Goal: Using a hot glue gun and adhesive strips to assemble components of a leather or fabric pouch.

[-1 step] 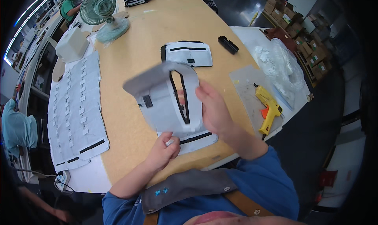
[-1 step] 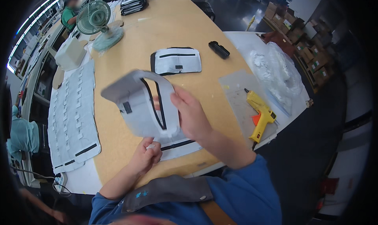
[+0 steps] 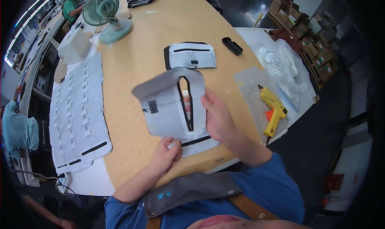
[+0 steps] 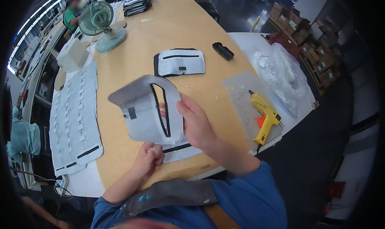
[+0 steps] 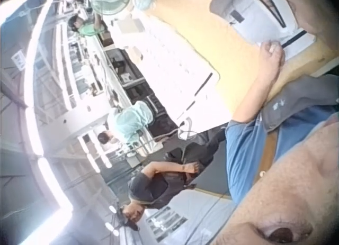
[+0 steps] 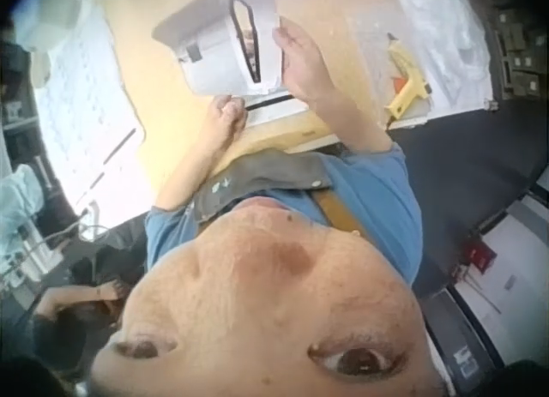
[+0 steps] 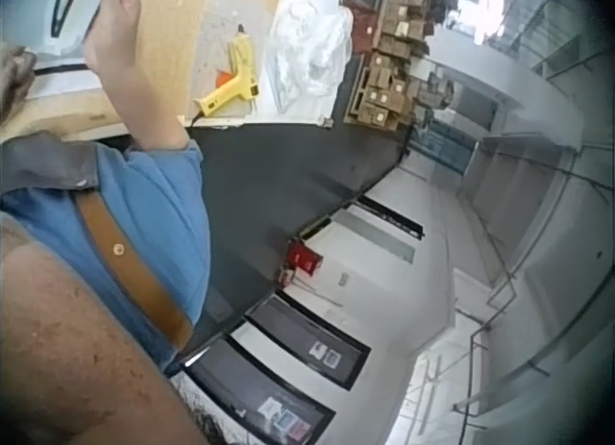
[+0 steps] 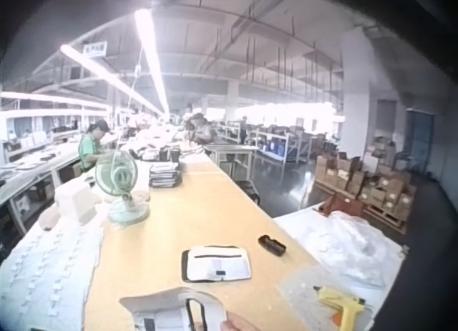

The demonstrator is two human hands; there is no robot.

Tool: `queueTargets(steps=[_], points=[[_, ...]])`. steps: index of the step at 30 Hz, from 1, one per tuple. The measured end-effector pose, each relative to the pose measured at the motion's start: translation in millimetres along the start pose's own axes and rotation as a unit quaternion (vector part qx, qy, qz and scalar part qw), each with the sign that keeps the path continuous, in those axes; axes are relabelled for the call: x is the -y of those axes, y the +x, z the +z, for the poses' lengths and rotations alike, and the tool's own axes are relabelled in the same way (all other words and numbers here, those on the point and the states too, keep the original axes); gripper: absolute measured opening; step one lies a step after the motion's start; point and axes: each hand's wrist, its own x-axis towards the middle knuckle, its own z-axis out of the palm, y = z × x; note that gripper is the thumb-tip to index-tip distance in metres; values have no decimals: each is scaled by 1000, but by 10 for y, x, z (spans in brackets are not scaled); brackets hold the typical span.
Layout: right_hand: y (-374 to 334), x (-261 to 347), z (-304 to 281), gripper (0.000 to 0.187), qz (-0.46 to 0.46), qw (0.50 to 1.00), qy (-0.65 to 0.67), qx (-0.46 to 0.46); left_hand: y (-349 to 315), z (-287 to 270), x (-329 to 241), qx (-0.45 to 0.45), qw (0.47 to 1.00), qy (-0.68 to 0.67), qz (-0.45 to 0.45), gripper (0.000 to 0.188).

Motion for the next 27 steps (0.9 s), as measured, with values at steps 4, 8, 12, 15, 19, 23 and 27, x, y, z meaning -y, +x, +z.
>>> queueTargets(steps=[4, 8, 12, 15, 19, 23, 27], points=[[-496, -270, -337, 42, 7, 997, 73, 38, -253, 134, -58, -182, 971, 152, 25, 23], [-664, -244, -614, 49, -16, 996, 49, -74, -404, 467, -321, -173, 958, 219, 64, 22], [-713, -181, -808, 52, 62, 998, 27, 5, -576, 415, -394, -32, 945, 322, -56, 27], [-880, -297, -813, 53, 43, 981, -179, -60, -584, 396, -436, -89, 947, 286, -115, 28], [-1194, -296, -841, 50, -32, 934, -353, -34, -656, 194, -306, -182, 940, 246, -148, 30], [-1294, -281, -862, 27, -79, 865, -493, -37, -641, 36, -74, -218, 918, 318, -93, 31], [-1232, -240, -793, 18, -153, 800, -578, -43, -490, -20, -153, -222, 854, 464, -78, 34]])
